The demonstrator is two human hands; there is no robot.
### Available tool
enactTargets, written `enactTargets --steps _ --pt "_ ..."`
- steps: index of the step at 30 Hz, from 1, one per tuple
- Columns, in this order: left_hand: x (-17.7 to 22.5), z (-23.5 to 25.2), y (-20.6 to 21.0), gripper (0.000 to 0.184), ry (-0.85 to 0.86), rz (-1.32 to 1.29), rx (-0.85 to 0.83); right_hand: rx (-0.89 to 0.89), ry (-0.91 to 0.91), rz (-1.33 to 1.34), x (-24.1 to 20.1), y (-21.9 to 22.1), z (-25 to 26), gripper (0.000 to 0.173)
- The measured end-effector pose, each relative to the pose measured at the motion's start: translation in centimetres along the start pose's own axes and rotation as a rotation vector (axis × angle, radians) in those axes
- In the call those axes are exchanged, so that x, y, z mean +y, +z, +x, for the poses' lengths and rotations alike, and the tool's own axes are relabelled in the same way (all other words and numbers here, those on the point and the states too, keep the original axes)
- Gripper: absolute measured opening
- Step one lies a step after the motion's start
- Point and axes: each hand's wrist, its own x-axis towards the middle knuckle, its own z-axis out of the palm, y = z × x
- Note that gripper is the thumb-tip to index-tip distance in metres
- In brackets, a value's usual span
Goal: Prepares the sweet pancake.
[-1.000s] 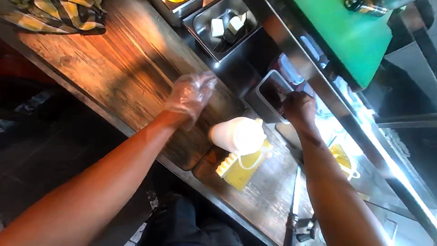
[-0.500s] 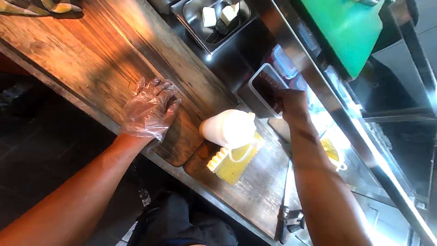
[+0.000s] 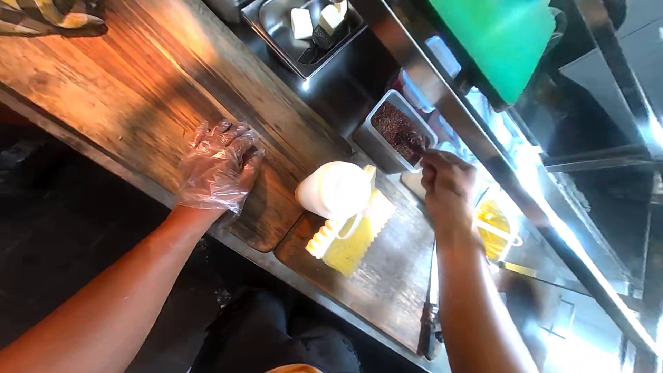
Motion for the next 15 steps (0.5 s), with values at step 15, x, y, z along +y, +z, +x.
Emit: enactTargets --steps 15 --pt "0.3 -0.1 0.2 0.045 -0.010 -0.013 0.036 0.245 -0.762 -0.687 12.8 -0.9 -13.3 0.015"
